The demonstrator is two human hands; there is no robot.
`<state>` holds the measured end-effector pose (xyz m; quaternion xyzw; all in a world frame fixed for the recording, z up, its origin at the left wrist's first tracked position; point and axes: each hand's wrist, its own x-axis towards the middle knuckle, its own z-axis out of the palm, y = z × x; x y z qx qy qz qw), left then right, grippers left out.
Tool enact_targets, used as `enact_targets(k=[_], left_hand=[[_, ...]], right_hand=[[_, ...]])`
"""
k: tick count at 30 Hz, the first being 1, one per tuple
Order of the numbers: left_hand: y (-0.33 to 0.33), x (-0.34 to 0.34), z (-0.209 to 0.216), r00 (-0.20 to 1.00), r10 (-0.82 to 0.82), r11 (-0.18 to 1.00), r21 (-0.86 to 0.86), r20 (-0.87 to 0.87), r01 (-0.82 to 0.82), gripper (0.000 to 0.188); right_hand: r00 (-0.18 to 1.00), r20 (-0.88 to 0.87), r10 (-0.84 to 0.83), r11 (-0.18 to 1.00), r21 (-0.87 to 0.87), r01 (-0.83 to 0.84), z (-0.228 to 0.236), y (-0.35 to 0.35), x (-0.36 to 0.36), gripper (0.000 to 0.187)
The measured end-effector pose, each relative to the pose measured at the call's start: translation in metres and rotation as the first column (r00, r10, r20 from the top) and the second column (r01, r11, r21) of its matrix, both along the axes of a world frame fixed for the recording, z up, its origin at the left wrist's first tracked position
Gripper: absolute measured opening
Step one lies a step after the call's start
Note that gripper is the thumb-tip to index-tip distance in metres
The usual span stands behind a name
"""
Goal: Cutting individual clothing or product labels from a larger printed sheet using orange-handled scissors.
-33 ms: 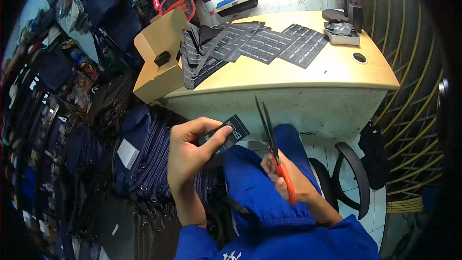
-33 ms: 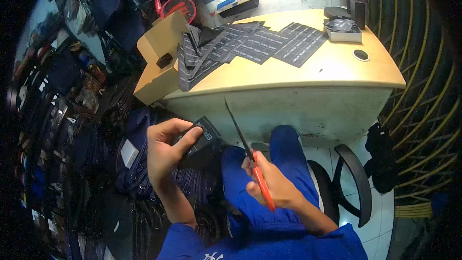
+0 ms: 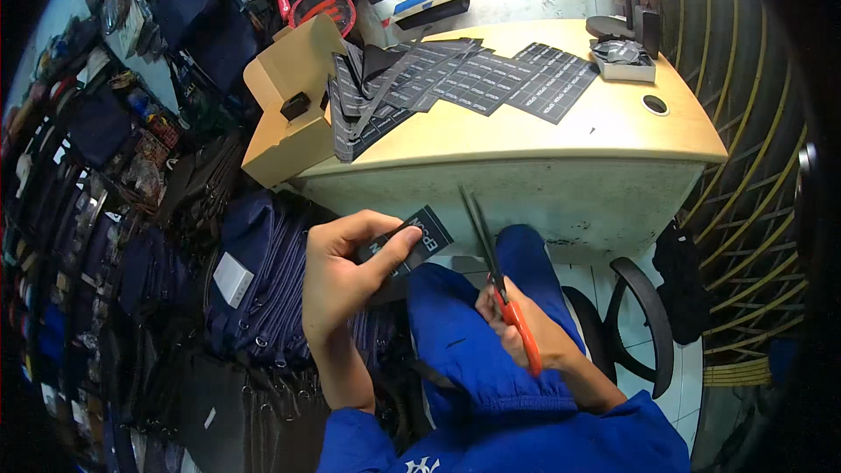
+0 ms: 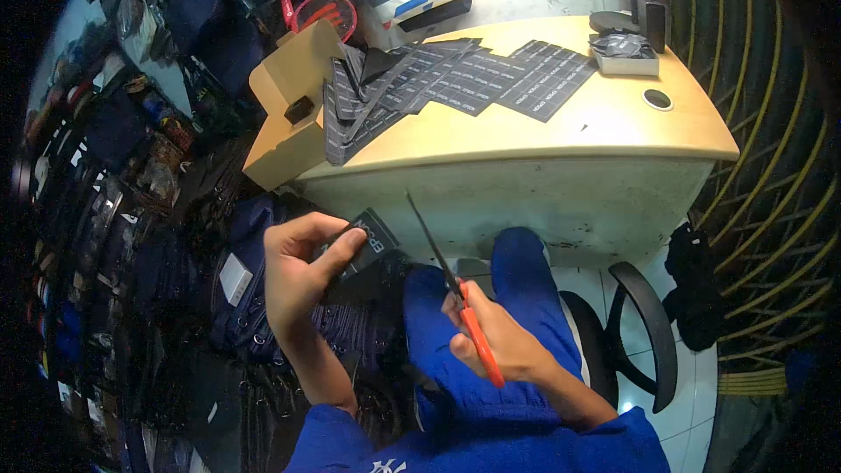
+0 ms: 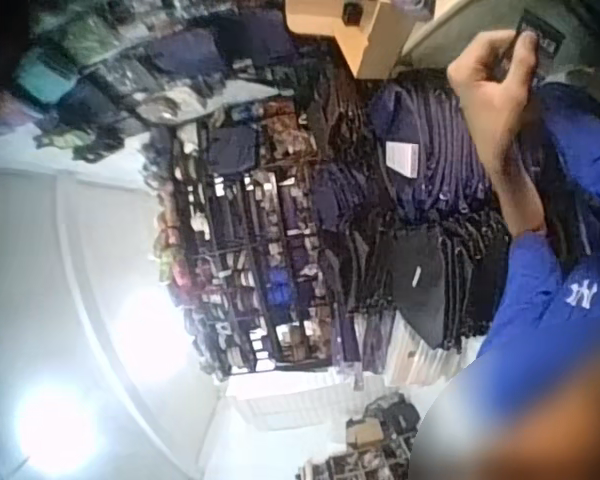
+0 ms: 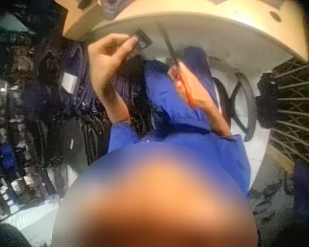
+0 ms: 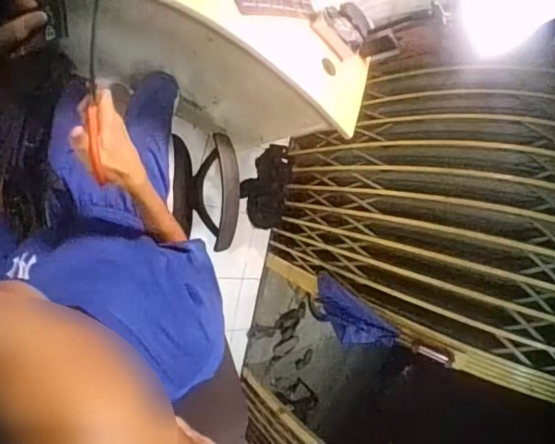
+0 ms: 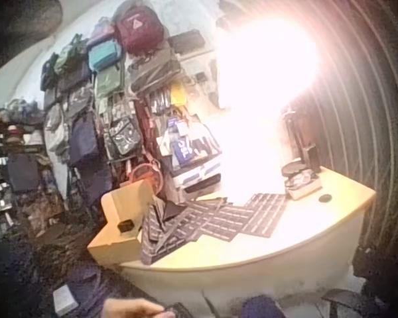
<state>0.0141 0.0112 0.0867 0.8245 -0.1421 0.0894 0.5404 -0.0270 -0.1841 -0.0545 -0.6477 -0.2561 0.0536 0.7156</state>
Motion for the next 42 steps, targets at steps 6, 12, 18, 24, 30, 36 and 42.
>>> enact_targets(k=[6,12,18,24,30,36,42], left_hand=[[0.001,0.002,0.007,0.999,-0.040,0.999,0.022,0.011,0.040,0.007],[-0.001,0.001,0.001,0.997,-0.069,0.997,0.037,-0.040,0.071,0.006],[-0.005,-0.001,-0.002,0.995,-0.089,0.993,0.071,-0.037,0.091,0.006],[-0.007,-0.001,-0.005,0.993,-0.111,0.990,0.082,-0.044,0.114,0.006],[-0.009,0.000,-0.008,0.991,-0.118,0.989,0.080,-0.065,0.123,0.007],[-0.010,0.000,-0.009,0.992,-0.110,0.989,0.095,-0.068,0.116,0.007],[-0.008,0.000,-0.010,0.990,-0.124,0.989,0.065,-0.074,0.129,0.007]], right_hand=[[0.984,-0.093,0.150,0.986,-0.059,-0.156,-0.003,0.001,-0.013,0.072],[0.974,-0.089,0.210,0.978,0.008,-0.210,0.003,0.004,-0.013,0.075],[0.978,-0.080,0.192,0.981,0.019,-0.191,0.005,0.006,-0.011,0.076],[0.982,-0.053,0.179,0.982,0.066,-0.175,-0.004,0.008,-0.009,0.077],[0.985,-0.054,0.161,0.986,0.038,-0.159,-0.003,0.006,-0.008,0.079],[0.984,-0.063,0.164,0.986,0.025,-0.162,-0.003,0.005,-0.008,0.080],[0.987,-0.046,0.155,0.988,0.024,-0.154,-0.003,0.005,-0.008,0.080]])
